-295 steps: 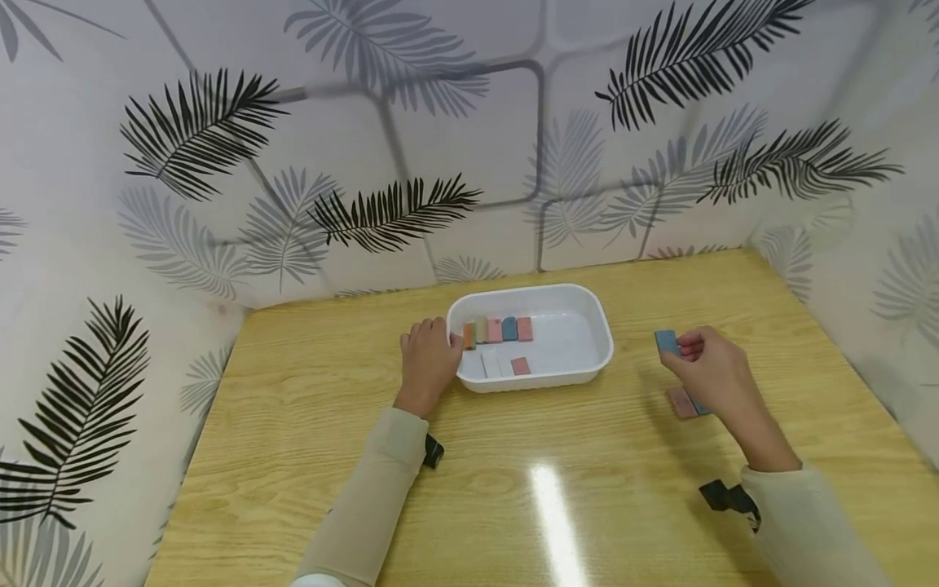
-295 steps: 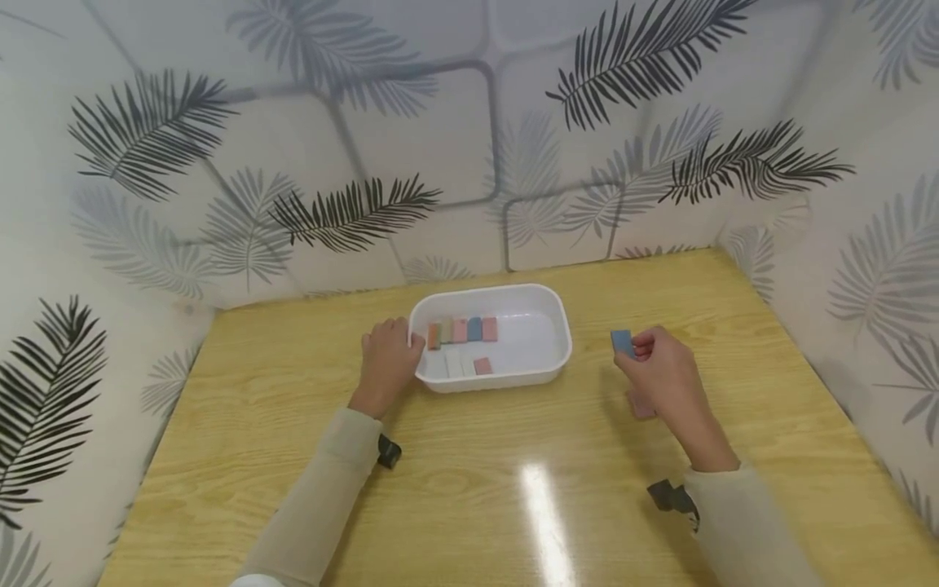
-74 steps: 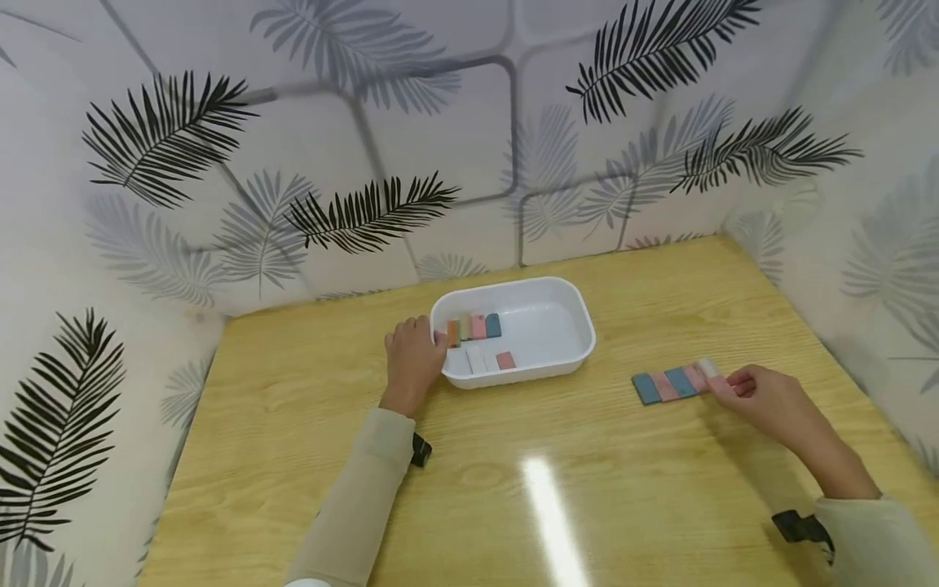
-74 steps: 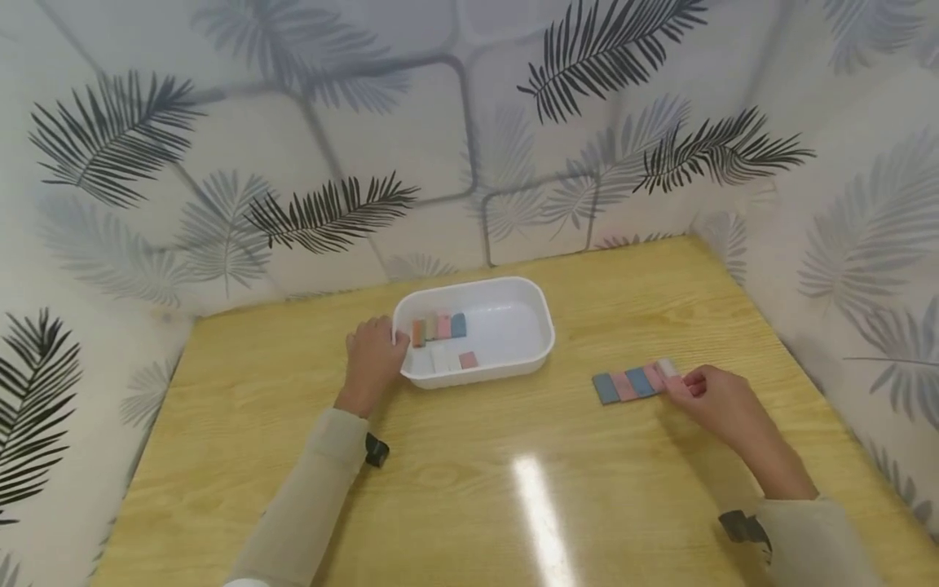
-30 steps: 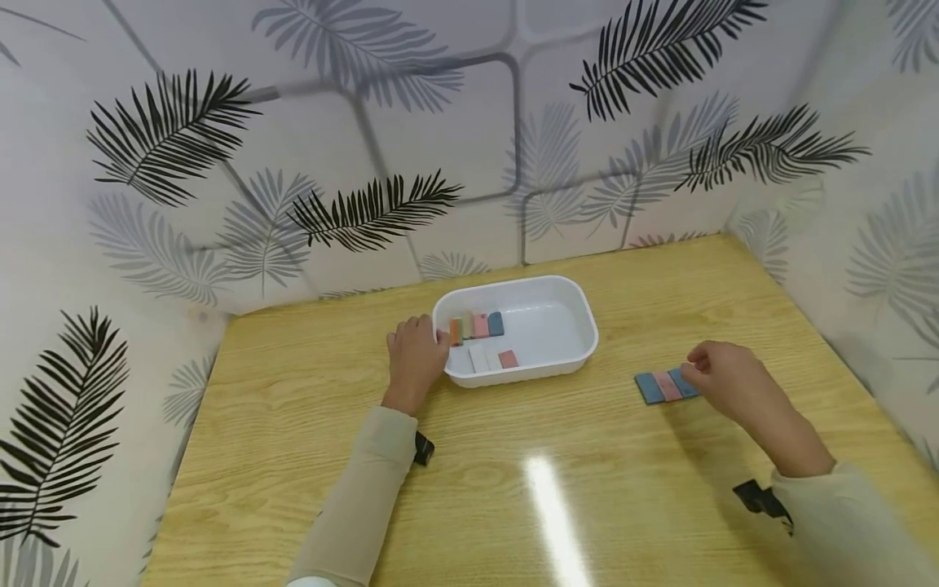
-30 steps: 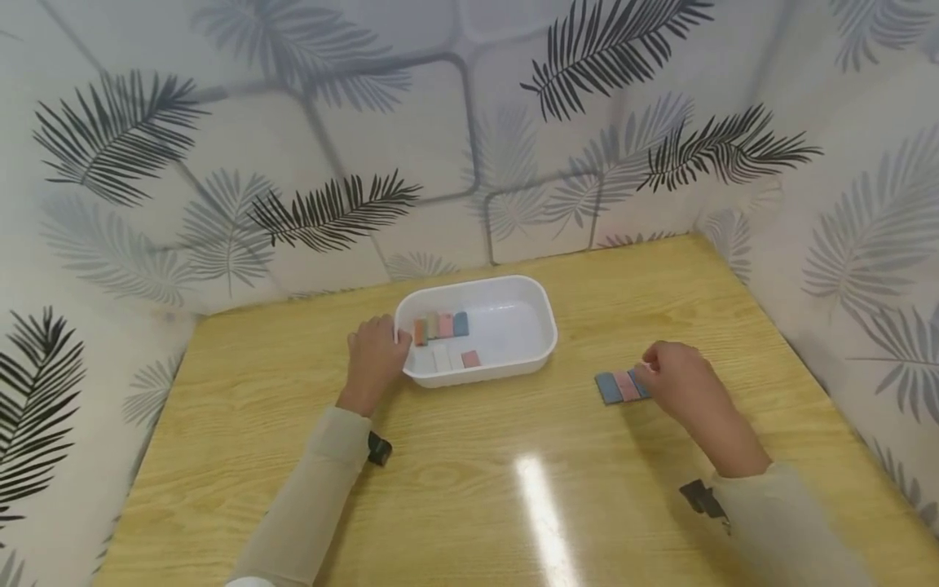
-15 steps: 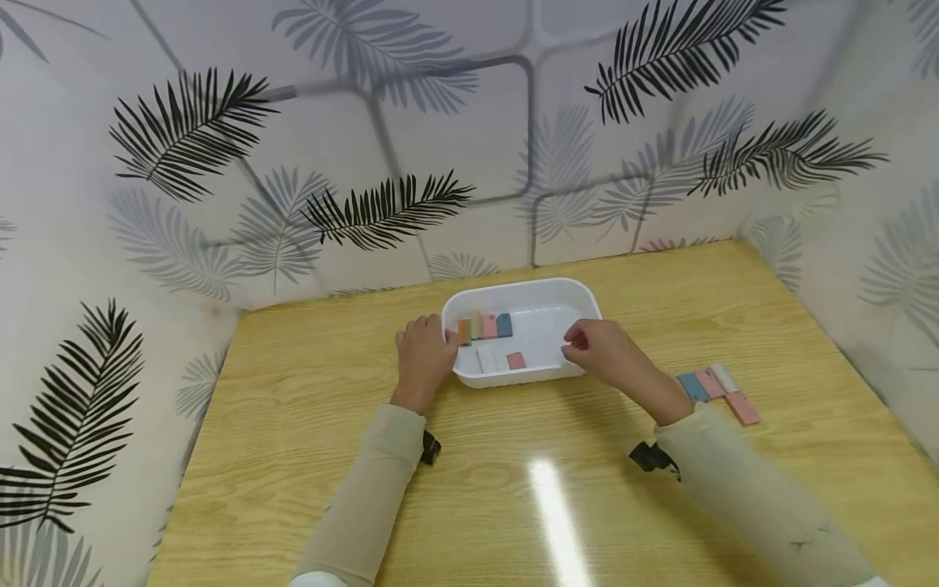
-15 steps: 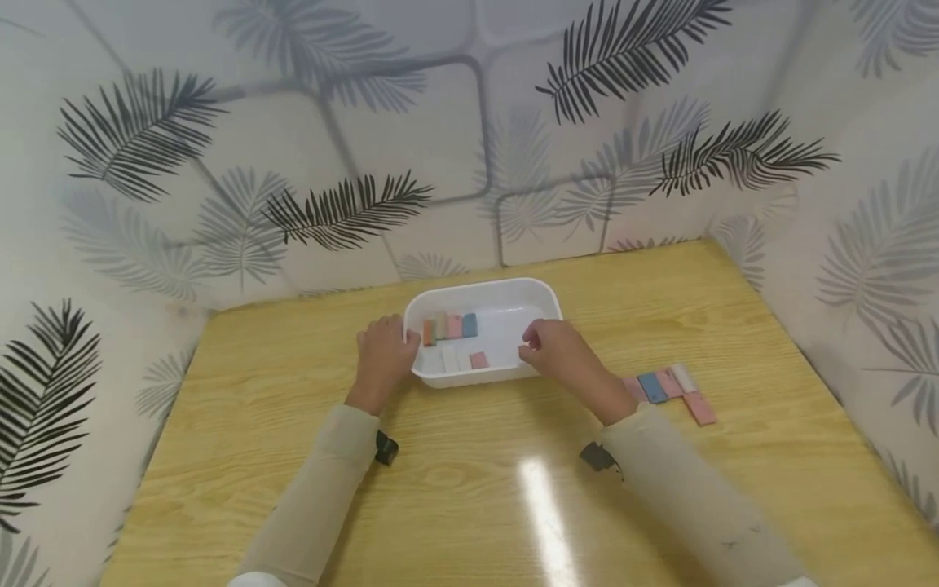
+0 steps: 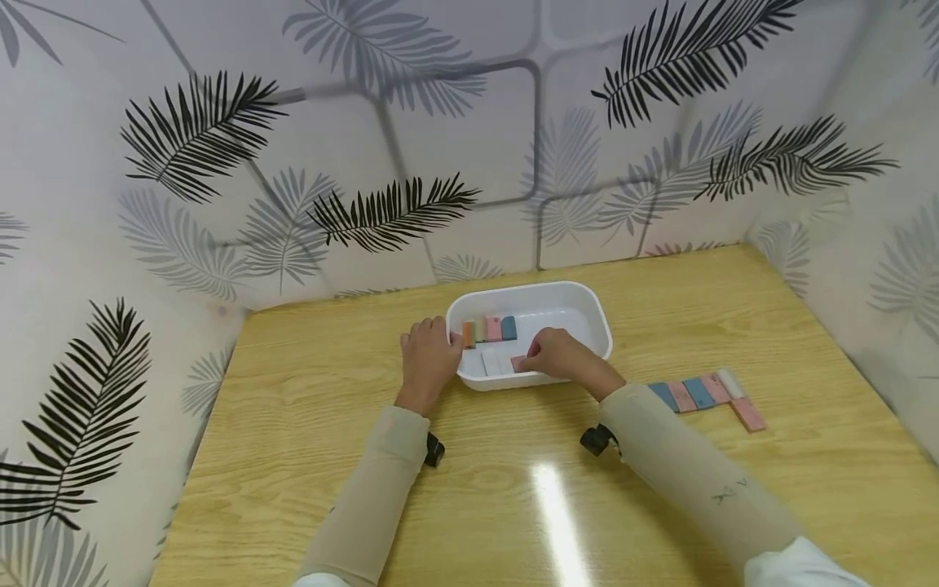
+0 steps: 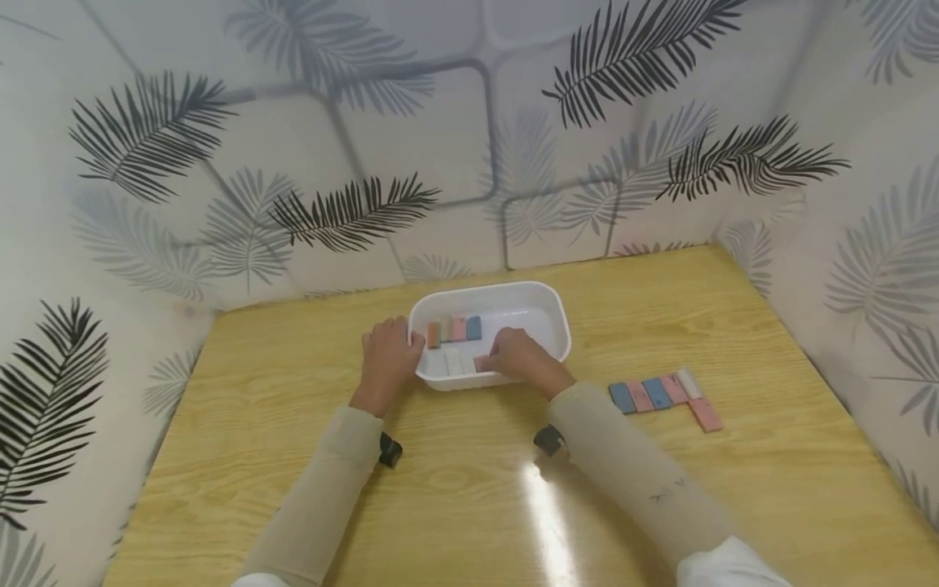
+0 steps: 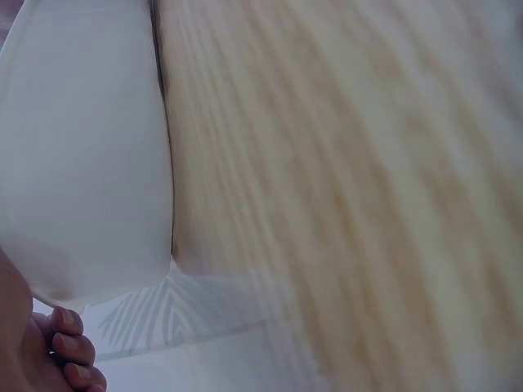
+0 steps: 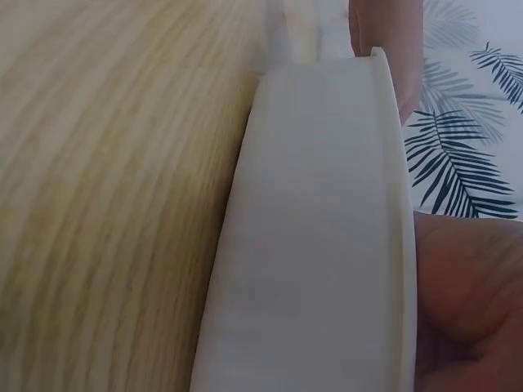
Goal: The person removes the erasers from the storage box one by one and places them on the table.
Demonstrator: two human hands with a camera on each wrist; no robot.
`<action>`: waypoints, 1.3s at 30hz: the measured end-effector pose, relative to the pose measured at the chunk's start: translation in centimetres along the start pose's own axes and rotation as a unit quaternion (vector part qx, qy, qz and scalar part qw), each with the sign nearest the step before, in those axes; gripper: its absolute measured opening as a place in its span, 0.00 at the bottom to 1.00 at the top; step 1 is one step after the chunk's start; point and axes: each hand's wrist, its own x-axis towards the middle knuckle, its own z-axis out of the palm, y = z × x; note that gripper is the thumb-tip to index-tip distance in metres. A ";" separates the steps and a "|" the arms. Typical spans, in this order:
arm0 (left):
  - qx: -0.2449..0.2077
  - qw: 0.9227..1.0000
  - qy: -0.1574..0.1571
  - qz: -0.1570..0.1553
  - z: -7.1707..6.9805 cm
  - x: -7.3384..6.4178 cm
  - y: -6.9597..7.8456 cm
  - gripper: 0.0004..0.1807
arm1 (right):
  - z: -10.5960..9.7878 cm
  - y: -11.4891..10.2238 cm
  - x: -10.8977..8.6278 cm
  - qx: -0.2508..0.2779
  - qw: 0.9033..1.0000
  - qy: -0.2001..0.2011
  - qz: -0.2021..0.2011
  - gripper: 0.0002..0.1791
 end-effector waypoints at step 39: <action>0.003 1.000 -0.001 0.003 -0.1 0.0 0.1 0.15 | 0.5 -1.1 0.4 0.004 0.994 0.099 0.038 0.11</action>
